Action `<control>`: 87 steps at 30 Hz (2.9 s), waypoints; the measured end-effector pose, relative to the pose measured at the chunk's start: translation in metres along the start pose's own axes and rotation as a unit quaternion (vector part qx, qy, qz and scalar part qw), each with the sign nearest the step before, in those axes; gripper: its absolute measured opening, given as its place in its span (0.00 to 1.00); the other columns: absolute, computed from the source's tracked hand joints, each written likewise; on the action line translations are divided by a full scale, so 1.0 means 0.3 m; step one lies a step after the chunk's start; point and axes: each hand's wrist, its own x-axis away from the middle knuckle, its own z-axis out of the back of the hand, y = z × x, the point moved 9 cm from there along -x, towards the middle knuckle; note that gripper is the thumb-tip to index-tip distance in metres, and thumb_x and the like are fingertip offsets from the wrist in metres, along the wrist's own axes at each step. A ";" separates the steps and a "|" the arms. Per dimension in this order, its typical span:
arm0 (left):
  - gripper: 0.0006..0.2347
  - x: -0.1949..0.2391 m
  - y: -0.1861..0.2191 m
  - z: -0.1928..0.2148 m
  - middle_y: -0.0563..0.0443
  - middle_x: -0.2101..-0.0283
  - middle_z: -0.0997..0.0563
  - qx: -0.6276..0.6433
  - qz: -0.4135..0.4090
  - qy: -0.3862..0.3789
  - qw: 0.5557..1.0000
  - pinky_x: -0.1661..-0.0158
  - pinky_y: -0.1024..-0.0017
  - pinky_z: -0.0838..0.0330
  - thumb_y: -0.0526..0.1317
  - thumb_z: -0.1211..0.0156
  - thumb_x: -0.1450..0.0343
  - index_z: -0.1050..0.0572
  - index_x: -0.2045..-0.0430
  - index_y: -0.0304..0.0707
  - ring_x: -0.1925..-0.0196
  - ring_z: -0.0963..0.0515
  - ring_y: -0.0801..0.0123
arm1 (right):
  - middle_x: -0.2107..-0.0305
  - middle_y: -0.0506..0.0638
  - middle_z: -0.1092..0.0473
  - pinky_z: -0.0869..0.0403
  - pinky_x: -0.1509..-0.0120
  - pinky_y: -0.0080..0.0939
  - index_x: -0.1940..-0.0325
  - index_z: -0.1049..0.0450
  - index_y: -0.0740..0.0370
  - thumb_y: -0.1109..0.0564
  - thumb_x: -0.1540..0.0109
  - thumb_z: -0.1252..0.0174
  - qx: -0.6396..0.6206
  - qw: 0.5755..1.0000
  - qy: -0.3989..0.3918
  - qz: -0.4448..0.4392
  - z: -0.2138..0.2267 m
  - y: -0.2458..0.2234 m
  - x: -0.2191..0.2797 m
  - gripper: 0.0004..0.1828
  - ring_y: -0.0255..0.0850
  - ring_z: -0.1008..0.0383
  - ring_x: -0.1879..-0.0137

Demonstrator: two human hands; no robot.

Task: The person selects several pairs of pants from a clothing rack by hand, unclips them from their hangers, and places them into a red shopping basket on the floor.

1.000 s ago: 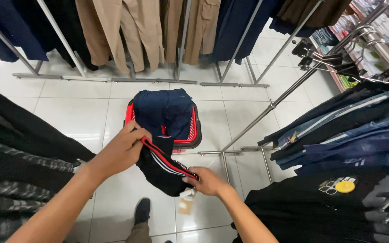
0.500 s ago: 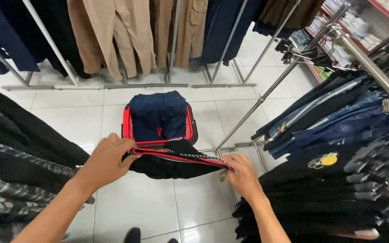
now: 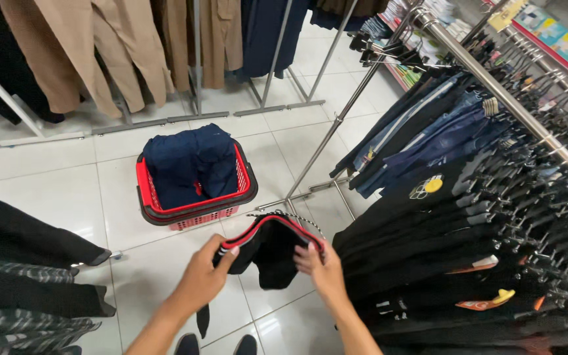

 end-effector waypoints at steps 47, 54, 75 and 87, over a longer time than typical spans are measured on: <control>0.13 -0.231 0.144 -0.225 0.54 0.64 0.21 0.116 -0.048 -0.373 0.919 0.56 0.73 0.31 0.35 0.41 0.38 0.25 0.60 0.41 0.60 0.27 0.71 | 0.57 0.53 0.31 0.31 0.46 0.40 0.43 0.32 0.65 0.69 0.55 0.50 0.094 0.957 -0.196 0.193 0.138 -0.292 0.069 0.34 0.38 0.30 0.54; 0.11 -0.273 0.004 -0.050 0.52 0.75 0.28 -0.067 -0.027 -0.250 0.966 0.63 0.71 0.34 0.43 0.39 0.36 0.30 0.64 0.44 0.68 0.27 0.68 | 0.58 0.50 0.25 0.34 0.42 0.42 0.47 0.27 0.57 0.65 0.48 0.44 0.201 0.963 -0.103 0.148 0.239 -0.246 0.064 0.24 0.36 0.29 0.51; 0.19 -0.323 0.040 0.058 0.48 0.54 0.22 -0.164 -0.147 -0.204 0.954 0.45 0.59 0.37 0.26 0.50 0.41 0.22 0.61 0.48 0.45 0.28 0.54 | 0.54 0.59 0.29 0.35 0.39 0.52 0.54 0.26 0.62 0.68 0.40 0.52 0.233 0.928 -0.075 0.281 0.090 -0.282 -0.022 0.14 0.49 0.32 0.44; 0.20 -0.452 -0.232 0.035 0.43 0.52 0.23 -0.231 -0.138 -0.215 0.939 0.46 0.61 0.32 0.28 0.44 0.42 0.25 0.56 0.48 0.46 0.27 0.52 | 0.69 0.51 0.31 0.31 0.57 0.38 0.59 0.24 0.59 0.59 0.40 0.47 0.261 0.950 -0.147 0.091 0.048 -0.092 -0.105 0.08 0.38 0.32 0.61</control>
